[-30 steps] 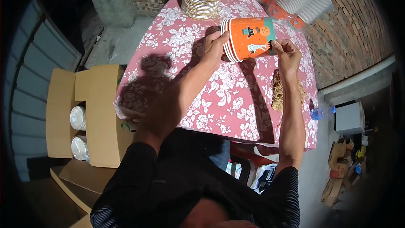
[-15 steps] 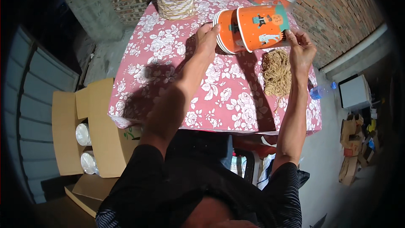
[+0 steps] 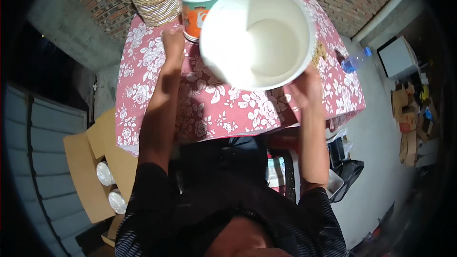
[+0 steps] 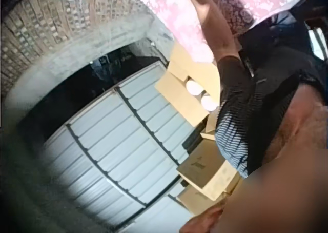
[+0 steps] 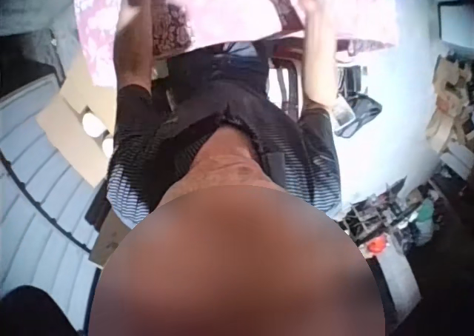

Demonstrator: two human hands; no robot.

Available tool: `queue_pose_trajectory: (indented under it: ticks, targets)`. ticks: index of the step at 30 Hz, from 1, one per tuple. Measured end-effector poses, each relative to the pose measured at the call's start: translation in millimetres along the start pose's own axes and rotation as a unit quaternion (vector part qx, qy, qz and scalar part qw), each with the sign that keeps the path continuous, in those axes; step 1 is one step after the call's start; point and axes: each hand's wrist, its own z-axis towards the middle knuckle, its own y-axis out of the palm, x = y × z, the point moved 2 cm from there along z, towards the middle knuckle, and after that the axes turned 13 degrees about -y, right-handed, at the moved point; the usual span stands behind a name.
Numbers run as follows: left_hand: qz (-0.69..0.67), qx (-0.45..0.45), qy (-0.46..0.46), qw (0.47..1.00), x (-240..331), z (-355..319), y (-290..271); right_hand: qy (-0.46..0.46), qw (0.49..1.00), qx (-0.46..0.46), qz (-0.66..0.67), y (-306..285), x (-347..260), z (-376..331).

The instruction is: Tying thin pieces of string or twine to the rims of paper cups.

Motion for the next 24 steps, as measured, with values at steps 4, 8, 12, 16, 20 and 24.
queue_pose_trajectory:
  ticks: [4, 8, 12, 16, 20, 24]
  targets:
    - [-0.107, -0.005, 0.161, 0.981, 117.0, -167.9, 13.7, 0.081, 0.993, 0.074, 0.040, -37.8, 51.0, -25.6]
    - [-0.017, -0.257, 0.247, 0.934, 103.4, -262.8, -26.9, 0.104, 0.992, 0.071, -0.009, -18.7, 84.8, -45.3]
    - [0.266, -0.226, 0.415, 0.841, 126.7, -292.3, -16.5, 0.142, 0.972, 0.009, -0.189, -35.9, 75.4, -58.2]
    - [0.302, -0.287, 0.436, 0.798, 146.1, -289.0, -27.6, 0.022, 0.846, -0.126, -0.518, -50.3, 22.1, -75.2]
    - [0.324, -0.314, 0.472, 0.757, 139.6, -289.8, -28.9, -0.099, 0.773, -0.005, -0.626, -113.7, -31.7, -65.6]
    - [0.290, -0.313, 0.503, 0.752, 137.4, -294.9, -23.5, -0.117, 0.782, 0.036, -0.611, -125.0, -52.5, -53.0]
